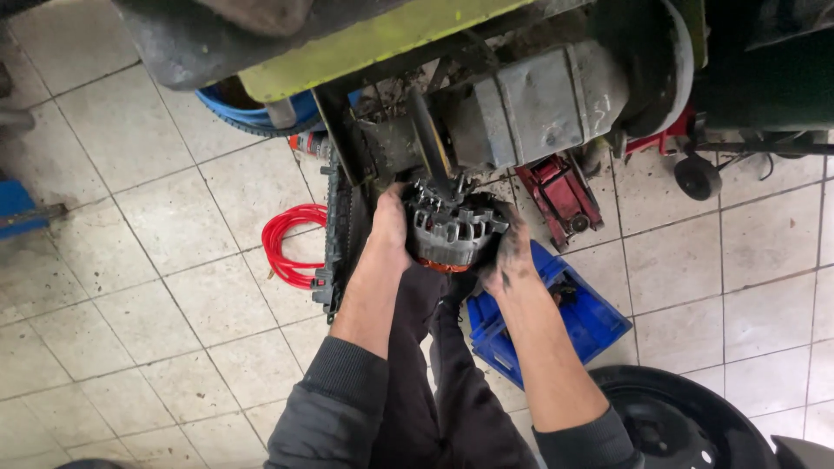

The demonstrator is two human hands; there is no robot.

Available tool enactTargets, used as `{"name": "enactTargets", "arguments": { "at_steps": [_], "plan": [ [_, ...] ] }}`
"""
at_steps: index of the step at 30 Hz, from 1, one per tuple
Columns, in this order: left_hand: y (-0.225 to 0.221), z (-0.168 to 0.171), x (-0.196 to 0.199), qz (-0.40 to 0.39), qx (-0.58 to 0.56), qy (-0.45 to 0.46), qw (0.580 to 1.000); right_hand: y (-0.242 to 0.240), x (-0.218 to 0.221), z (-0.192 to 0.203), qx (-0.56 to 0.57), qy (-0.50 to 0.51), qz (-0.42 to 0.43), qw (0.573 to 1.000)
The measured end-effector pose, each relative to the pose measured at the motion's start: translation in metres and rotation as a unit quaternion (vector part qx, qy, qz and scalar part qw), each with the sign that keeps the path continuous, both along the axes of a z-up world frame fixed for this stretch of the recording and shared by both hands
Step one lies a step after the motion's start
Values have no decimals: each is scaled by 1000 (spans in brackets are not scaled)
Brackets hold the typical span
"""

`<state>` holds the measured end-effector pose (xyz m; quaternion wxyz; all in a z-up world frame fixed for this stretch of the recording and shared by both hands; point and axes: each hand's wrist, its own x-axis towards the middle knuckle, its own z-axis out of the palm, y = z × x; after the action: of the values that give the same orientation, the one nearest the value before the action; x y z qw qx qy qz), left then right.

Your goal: Inspecting a car alternator in an auto repair shop.

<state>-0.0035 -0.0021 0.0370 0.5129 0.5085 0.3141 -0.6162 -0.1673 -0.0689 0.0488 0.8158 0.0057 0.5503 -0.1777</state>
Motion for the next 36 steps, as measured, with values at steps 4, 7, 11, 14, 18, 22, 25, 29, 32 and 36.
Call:
{"name": "enactTargets", "arguments": {
  "at_steps": [4, 7, 11, 14, 18, 22, 25, 29, 32, 36],
  "plan": [
    [0, 13, -1, 7, -44, -18, 999, 5, -2, -3, 17, 22, -34, 999],
    [-5, 24, 1, -10, -35, -10, 999, 1, 5, 9, 22, 22, -19, 999],
    [3, 12, -4, -9, -15, -43, 999, 9, 0, 0, 13, -11, -43, 999],
    [5, 3, -7, 0, -28, -73, 997, 13, 1, -1, 8, -12, -38, 999],
    [-1, 23, -4, -10, 2, -86, 996, 13, 12, 10, -3, 15, -59, 998],
    [-13, 41, -2, -10, 37, -83, 996, 18, 14, 17, -17, 34, -34, 999],
    [3, 37, -11, -15, 20, -148, 989, 30, 11, -1, 42, 81, -48, 995],
    [29, -18, -26, -79, -55, -331, 939, 40, 16, 2, 45, 11, -81, 996],
    [24, -10, -23, -89, -73, -395, 911, 37, 27, 5, 13, -34, -136, 990],
    [22, -7, -27, -128, -18, -357, 925, 43, 22, -3, 15, -27, -124, 992]
  ]
}}
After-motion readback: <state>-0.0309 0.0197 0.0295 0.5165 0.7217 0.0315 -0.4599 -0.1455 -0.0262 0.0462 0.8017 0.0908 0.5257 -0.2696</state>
